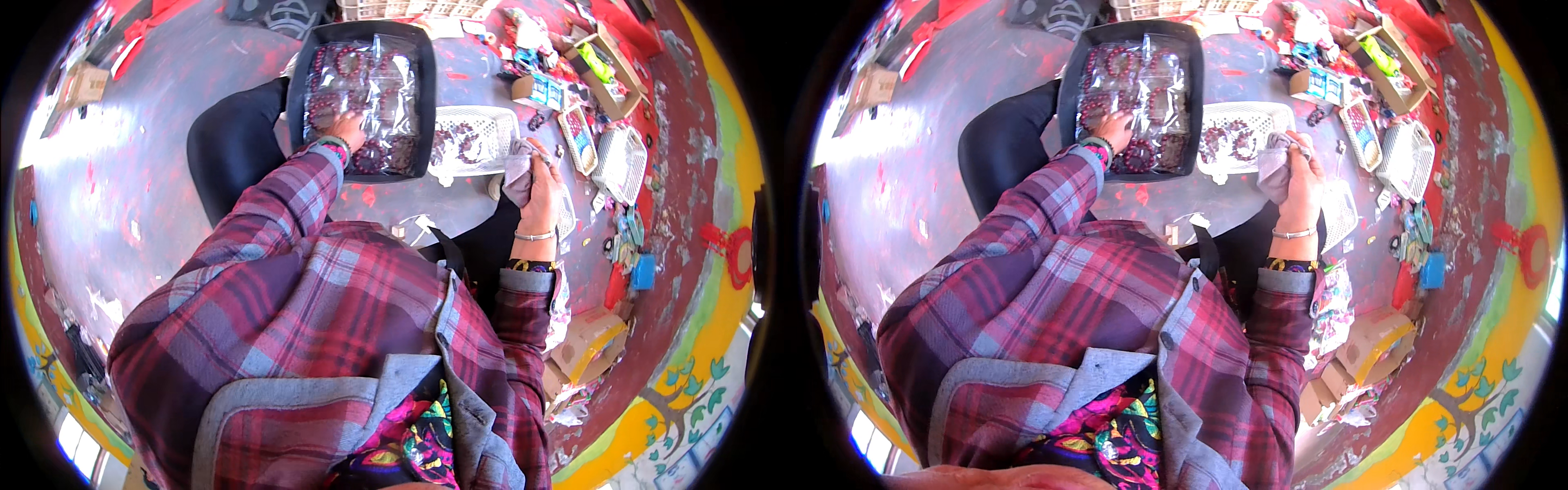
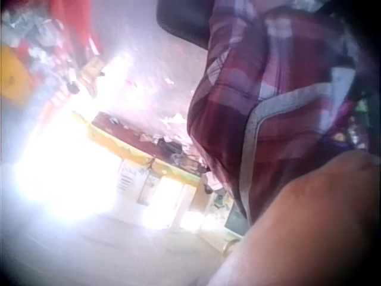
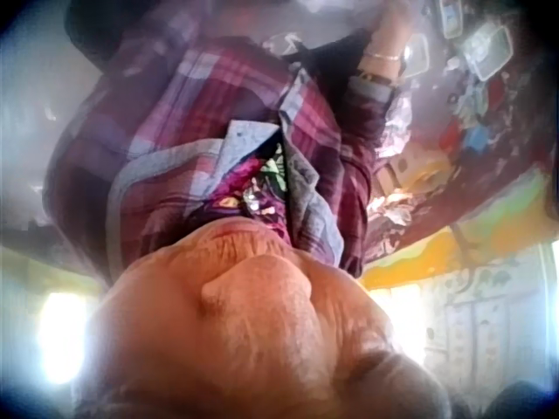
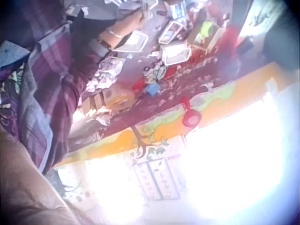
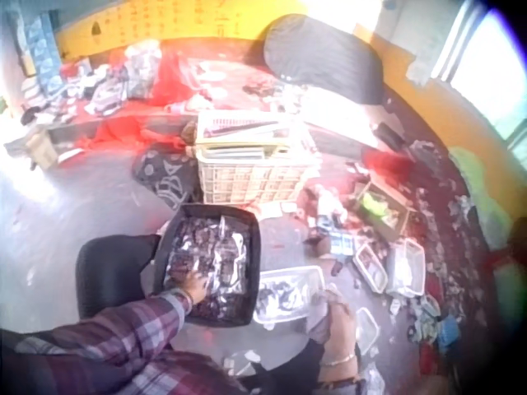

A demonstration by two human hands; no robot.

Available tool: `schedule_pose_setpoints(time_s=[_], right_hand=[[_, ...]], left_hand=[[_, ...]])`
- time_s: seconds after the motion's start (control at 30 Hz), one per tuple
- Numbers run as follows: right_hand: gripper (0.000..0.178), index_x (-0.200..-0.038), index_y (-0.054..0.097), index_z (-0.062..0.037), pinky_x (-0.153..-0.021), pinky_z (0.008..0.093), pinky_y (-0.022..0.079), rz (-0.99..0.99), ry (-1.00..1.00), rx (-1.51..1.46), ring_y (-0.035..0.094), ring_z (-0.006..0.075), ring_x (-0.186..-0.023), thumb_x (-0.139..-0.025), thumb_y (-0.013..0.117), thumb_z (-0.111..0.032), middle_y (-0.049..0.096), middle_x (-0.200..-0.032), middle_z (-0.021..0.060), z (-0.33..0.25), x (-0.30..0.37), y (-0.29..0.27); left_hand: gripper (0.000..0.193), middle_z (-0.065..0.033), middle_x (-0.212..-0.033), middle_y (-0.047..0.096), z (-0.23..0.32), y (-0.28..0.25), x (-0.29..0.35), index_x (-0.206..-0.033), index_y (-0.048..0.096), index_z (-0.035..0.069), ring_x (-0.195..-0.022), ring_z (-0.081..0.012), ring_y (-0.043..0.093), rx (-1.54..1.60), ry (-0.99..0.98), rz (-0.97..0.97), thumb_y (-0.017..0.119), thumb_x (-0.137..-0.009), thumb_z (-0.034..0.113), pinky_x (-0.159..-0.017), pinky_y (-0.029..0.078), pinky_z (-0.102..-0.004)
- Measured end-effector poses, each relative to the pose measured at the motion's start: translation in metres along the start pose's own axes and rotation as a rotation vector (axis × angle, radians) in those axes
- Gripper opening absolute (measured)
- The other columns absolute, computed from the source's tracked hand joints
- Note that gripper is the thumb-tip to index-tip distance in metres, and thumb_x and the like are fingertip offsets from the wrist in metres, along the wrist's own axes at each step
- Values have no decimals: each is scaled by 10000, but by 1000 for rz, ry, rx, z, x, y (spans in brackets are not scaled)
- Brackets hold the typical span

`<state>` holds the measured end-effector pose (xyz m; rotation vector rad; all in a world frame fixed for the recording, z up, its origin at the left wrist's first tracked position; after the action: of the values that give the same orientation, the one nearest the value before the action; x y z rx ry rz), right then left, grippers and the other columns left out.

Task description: The person sits on the floor and repeatedly picks up small plastic bags containing dark beads. They wipe each bag with a cloth and place it into a white plastic basket. The person continues this process, handling the bags one at a time and organizing them into the basket.

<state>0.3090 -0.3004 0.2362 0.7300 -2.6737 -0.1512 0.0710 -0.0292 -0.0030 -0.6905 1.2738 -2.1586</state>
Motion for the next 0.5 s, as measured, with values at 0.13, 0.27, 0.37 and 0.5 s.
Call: schedule_pose_setpoints(time_s=[0.13, 0.27, 0.37, 0.5], right_hand=[[337, -1147, 539, 2, -774, 379, 513, 210, -29, -513, 593, 253, -1012, -934, 422, -231, 602, -1128, 131, -15, 8, -35], [403, -1154, 524, -5, -776, 418, 512, -91, -149, -846, 551, 297, -1076, -902, 441, -309, 570, -1170, 154, -25, 12, -43], [437, -1156, 523, -7, -772, 413, 514, -70, -141, -819, 542, 304, -1089, -891, 446, -346, 565, -1173, 162, -26, 13, -53], [456, -1184, 521, -19, -774, 413, 517, 11, -117, -812, 532, 308, -1106, -891, 438, -359, 562, -1178, 168, -31, 15, -66]], left_hand=[[266, -149, -1046, 608, -15, 13, -2, -982, 658, 87, -1055, -309, 530, -20, -197, -100, 512, -792, 203, -947, 377, -437], [188, -147, -937, 624, 78, -54, -28, -918, 639, 56, -958, -330, 552, 148, 136, 314, 528, -788, 134, -843, 434, -430], [183, -163, -919, 617, 160, -49, -36, -931, 626, 39, -877, -349, 574, 308, 337, 156, 517, -809, 122, -772, 464, -404], [276, -192, -912, 618, 227, 38, -42, -1023, 611, 21, -824, -337, 605, 465, 402, -268, 501, -802, 143, -729, 482, -399]])
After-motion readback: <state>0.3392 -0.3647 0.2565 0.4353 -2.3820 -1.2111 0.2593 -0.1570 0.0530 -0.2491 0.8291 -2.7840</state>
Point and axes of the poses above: each hand's wrist, its own x-axis away from the middle knuckle, its own y-axis out of the palm, z = x × y, the point moved 9 cm from there along -x, towards the middle knuckle
